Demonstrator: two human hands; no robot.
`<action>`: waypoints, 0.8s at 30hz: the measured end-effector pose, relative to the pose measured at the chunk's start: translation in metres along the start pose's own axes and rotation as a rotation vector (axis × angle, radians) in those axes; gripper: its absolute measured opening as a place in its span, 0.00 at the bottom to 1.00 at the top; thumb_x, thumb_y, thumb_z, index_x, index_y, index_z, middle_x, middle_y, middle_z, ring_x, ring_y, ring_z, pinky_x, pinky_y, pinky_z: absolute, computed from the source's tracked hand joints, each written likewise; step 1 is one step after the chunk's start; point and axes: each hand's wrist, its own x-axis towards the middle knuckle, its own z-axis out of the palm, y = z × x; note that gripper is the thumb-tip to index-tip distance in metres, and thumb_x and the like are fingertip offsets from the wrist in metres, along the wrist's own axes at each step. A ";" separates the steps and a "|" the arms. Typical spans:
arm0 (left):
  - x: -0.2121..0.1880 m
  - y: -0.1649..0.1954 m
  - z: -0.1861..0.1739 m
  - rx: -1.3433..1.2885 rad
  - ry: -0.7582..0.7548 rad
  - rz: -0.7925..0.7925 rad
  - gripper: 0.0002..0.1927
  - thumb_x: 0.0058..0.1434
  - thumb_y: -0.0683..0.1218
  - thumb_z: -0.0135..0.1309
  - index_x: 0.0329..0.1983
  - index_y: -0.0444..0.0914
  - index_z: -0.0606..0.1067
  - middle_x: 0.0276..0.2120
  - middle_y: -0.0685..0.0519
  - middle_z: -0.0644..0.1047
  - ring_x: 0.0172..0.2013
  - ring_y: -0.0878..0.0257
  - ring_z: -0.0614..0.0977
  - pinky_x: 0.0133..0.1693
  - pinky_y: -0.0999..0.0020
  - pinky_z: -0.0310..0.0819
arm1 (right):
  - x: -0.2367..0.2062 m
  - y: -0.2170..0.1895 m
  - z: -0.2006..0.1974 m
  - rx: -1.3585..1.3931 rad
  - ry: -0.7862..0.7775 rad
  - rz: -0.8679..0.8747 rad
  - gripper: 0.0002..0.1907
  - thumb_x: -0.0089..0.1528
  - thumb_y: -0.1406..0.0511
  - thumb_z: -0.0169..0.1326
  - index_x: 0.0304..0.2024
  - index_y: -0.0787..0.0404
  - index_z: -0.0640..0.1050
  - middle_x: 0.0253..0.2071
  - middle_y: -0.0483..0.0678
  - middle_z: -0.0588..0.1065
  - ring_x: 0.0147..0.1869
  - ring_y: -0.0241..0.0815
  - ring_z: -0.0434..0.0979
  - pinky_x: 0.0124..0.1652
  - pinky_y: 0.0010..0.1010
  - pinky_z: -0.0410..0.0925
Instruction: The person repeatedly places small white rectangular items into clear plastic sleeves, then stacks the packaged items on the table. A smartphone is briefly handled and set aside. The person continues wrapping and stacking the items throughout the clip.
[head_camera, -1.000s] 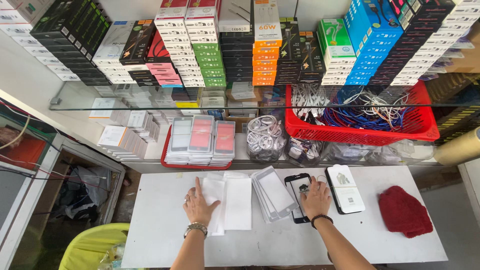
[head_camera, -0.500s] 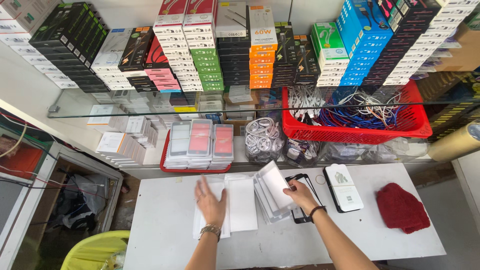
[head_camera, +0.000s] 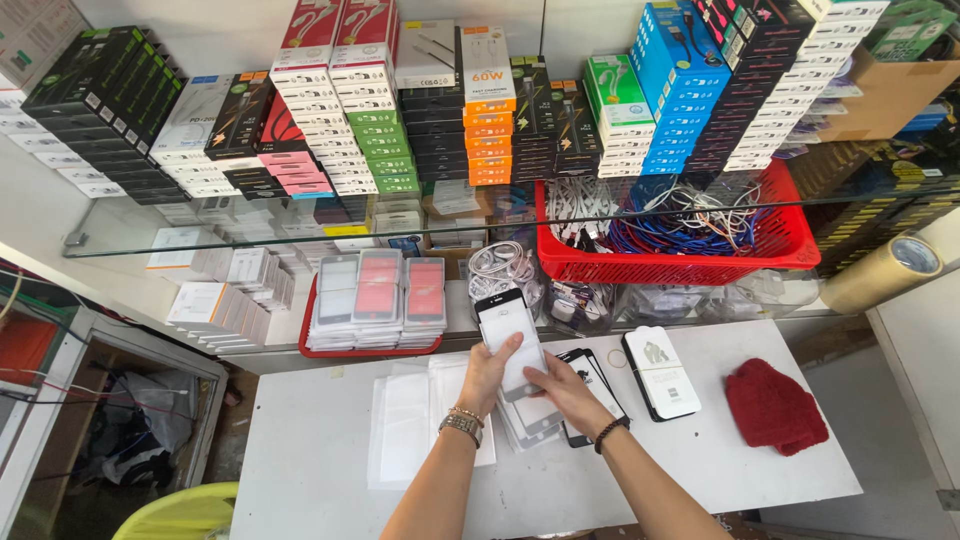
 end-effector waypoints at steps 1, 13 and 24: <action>0.000 -0.001 0.000 0.051 -0.034 -0.018 0.20 0.60 0.50 0.63 0.49 0.31 0.81 0.41 0.50 0.85 0.38 0.66 0.85 0.42 0.68 0.80 | 0.003 -0.009 -0.005 -0.109 0.061 -0.054 0.24 0.64 0.59 0.57 0.59 0.63 0.71 0.50 0.49 0.77 0.53 0.36 0.76 0.53 0.31 0.69; -0.015 0.011 -0.010 0.510 -0.431 -0.119 0.23 0.57 0.51 0.64 0.52 0.35 0.80 0.44 0.50 0.84 0.42 0.65 0.83 0.45 0.67 0.78 | 0.050 -0.065 -0.089 0.397 0.330 -0.197 0.15 0.64 0.64 0.56 0.51 0.62 0.71 0.43 0.45 0.77 0.47 0.39 0.78 0.50 0.37 0.73; -0.067 0.025 -0.164 0.769 0.328 -0.130 0.33 0.49 0.46 0.66 0.57 0.29 0.73 0.45 0.42 0.83 0.44 0.55 0.85 0.49 0.62 0.79 | 0.030 0.020 -0.093 -0.848 0.446 -0.067 0.28 0.56 0.65 0.60 0.58 0.55 0.69 0.50 0.54 0.77 0.53 0.55 0.77 0.54 0.41 0.69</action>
